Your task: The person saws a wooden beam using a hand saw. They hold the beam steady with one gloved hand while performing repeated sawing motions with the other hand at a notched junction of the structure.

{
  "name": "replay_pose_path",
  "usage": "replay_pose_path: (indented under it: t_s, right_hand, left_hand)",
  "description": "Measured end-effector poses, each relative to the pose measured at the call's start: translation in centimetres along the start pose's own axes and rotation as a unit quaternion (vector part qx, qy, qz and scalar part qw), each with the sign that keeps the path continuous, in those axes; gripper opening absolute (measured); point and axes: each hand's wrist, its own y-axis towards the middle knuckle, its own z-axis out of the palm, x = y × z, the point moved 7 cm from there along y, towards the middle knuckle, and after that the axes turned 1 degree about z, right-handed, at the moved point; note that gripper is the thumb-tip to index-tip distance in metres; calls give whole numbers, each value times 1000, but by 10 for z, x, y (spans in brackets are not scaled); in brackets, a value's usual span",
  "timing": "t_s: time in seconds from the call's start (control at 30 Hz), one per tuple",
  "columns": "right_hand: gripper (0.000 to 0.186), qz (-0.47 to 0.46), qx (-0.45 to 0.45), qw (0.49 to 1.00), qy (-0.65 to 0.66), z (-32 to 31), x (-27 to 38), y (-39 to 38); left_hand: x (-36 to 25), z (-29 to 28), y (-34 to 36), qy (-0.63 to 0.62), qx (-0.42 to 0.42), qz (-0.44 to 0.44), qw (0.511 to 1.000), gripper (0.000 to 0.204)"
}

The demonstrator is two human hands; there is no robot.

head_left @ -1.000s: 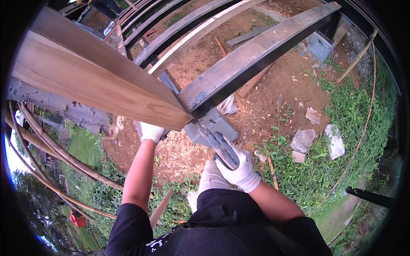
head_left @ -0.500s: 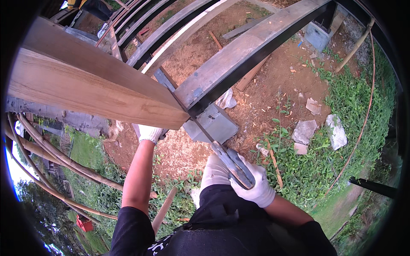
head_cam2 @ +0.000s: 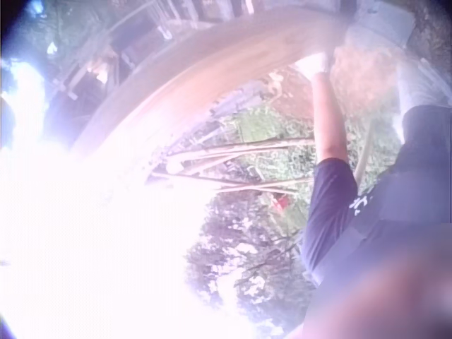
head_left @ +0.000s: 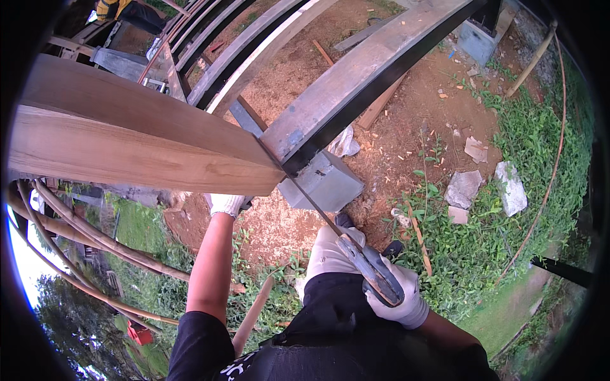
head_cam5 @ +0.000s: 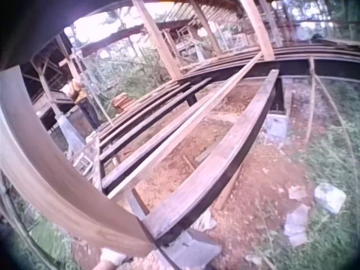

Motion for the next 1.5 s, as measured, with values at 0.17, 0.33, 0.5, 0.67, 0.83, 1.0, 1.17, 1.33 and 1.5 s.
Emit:
replay_pose_path:
  t_s: [0.17,0.33,0.5,0.67,0.83,1.0,1.17,1.33,1.5]
  right_hand:
    - [68,37,16,999,34,64,-36,98]
    - [63,-51,-32,997,50,16,0,46]
    - [68,1,19,998,53,26,-5,23]
    - [63,41,-21,995,85,61,-49,91]
    - [76,-12,23,997,78,3,-9,-5]
    - [61,64,17,996,63,53,-42,77]
    - [63,45,34,997,58,42,-20,26]
    - [70,18,16,999,43,13,-7,7]
    - [67,52,-14,997,58,60,-36,96]
  left_hand:
    - [19,29,27,861,-58,36,504,66]
    - [20,23,15,508,-146,34,848,68]
    - [-15,31,3,785,-43,171,594,69]
    - [48,75,39,395,-108,76,909,62]
    - [18,64,4,337,-120,115,927,59]
    - [63,141,26,660,-163,145,719,59]
    - [39,125,-3,684,-139,157,698,55]
    - [45,153,2,548,-123,184,807,51]
    - [59,194,4,767,-162,228,577,52]
